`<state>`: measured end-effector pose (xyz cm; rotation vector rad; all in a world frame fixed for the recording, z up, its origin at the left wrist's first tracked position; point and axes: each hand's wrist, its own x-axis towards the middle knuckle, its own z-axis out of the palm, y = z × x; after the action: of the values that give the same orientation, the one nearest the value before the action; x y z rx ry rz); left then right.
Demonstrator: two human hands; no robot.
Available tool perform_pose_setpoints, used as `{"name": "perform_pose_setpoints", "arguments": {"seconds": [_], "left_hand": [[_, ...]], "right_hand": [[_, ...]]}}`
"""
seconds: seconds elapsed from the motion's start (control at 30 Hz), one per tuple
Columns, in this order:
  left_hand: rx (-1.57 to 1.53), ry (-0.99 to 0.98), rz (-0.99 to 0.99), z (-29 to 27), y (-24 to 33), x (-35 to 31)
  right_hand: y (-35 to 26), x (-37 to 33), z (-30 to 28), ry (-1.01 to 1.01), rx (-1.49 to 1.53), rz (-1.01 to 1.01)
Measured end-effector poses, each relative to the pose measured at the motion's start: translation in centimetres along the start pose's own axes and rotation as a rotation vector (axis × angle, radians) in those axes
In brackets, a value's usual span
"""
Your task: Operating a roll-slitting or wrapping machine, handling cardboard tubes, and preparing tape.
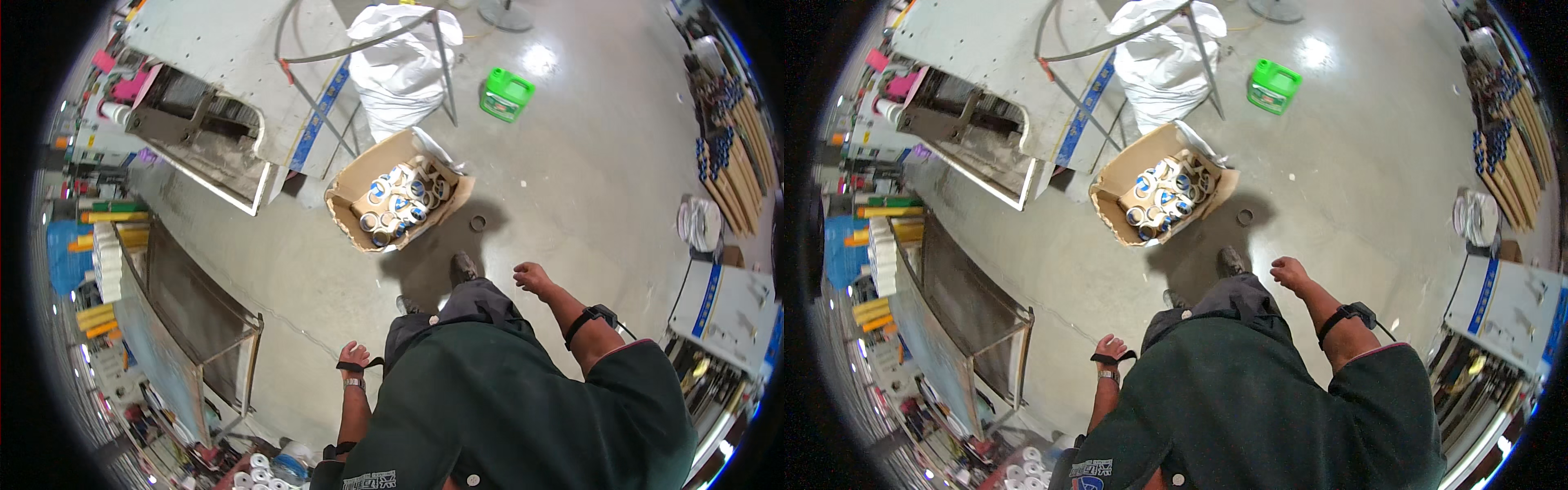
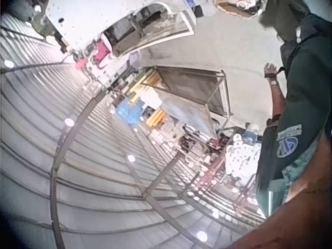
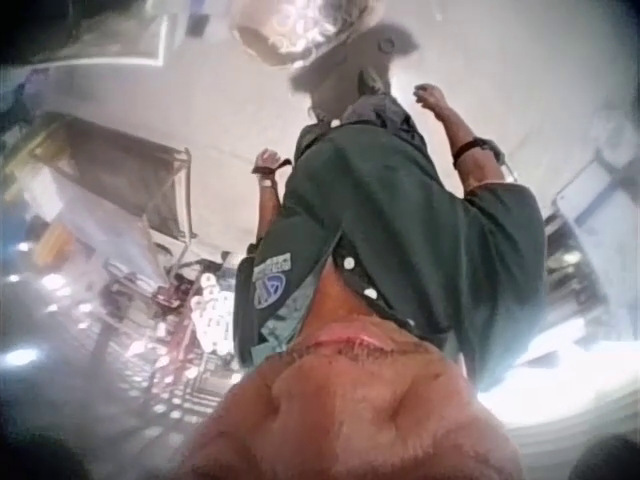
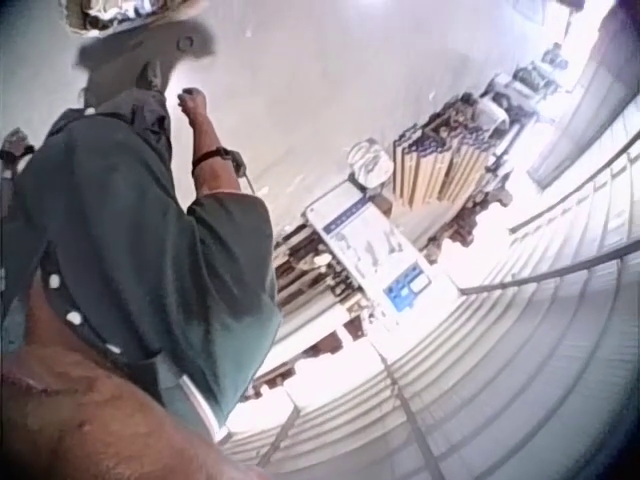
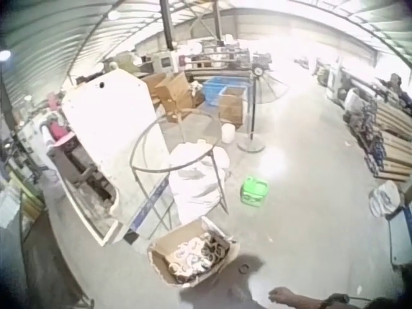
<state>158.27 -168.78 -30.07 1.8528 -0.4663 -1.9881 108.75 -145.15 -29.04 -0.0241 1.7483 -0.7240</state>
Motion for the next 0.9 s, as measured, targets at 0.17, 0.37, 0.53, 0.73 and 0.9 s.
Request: {"name": "perform_pose_setpoints", "arguments": {"seconds": [0.17,0.37,0.53,0.73,0.9], "left_hand": [[0.151,0.182,0.138,-0.4,0.6,-2.1],[0.127,0.216,-0.079,-4.2,0.5,1.0],[0.237,0.134,-0.079,-4.1,7.3,6.0],[0.094,0.032,0.136,-0.8,21.1,12.5],[0.125,0.073,0.184,1.1,27.3,14.7]], "right_hand": [[-2.1,3.2,0.3,-0.009,-0.090,0.010],[-6.7,3.8,4.9,-0.032,-0.222,0.053],[-11.3,3.8,10.9,-0.040,-0.191,0.010],[-20.4,2.3,18.8,-0.090,-0.241,-0.049],[-22.9,3.8,21.1,-0.077,-0.344,-0.128]]}}
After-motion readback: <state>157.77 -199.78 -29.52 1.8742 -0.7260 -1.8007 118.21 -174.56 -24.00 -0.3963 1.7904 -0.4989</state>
